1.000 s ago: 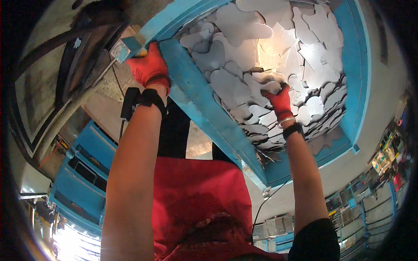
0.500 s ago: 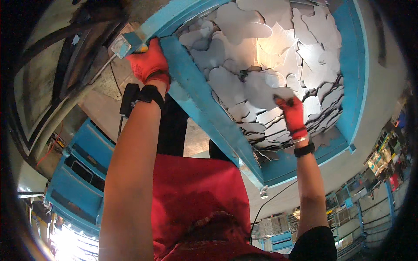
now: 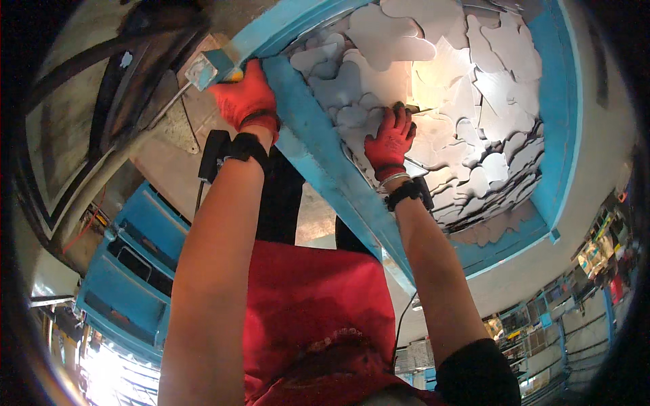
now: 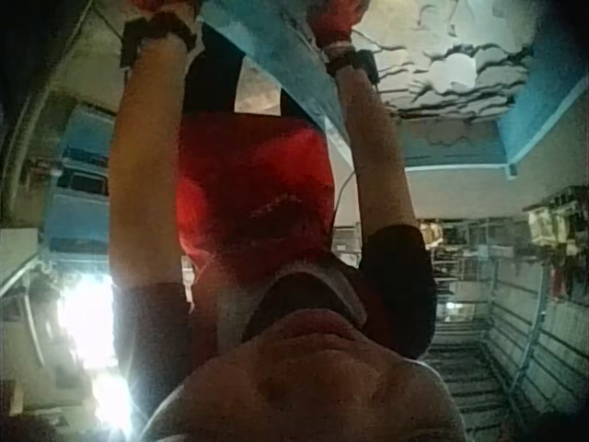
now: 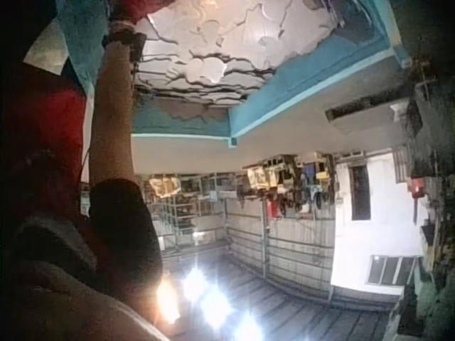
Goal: Sort and organize metal components from a large bin onto a machine surface and into another container.
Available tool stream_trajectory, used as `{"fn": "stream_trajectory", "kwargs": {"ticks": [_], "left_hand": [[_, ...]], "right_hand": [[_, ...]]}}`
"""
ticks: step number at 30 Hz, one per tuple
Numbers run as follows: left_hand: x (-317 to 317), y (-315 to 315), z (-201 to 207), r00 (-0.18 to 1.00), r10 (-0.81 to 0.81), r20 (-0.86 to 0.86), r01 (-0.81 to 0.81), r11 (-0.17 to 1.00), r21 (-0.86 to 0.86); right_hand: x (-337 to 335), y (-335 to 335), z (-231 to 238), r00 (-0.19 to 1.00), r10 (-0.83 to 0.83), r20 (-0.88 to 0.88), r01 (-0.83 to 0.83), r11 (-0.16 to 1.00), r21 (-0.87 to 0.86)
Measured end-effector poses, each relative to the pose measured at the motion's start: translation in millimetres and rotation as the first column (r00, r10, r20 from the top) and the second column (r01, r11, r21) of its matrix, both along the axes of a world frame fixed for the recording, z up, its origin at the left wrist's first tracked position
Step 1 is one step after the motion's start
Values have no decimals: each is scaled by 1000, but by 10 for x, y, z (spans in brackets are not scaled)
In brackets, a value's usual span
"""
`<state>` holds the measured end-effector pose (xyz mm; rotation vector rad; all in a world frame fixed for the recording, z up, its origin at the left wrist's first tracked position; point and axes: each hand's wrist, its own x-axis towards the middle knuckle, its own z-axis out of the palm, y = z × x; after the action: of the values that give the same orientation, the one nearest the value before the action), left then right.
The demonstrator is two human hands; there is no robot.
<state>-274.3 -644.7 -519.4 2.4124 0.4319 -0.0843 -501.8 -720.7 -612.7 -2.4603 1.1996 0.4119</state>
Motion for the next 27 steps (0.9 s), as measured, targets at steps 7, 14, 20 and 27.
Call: {"fn": "stream_trajectory", "kwargs": {"ticks": [7,14,20,27], "left_hand": [[7,42,-42,1000,-9,-14,10,1000,21],[-1,21,-23,1000,1,-11,-1,1000,20],[-4,28,-10,999,-8,48,10,1000,-28],[5,102,-126,999,-34,36,36,998,-51]], "right_hand": [[45,55,175,988,-139,67,118,960,252],[144,-190,-11,990,-113,-83,140,795,590],[55,-264,12,983,-176,-50,174,808,563],[-654,-470,348,790,-608,76,277,466,841]]}}
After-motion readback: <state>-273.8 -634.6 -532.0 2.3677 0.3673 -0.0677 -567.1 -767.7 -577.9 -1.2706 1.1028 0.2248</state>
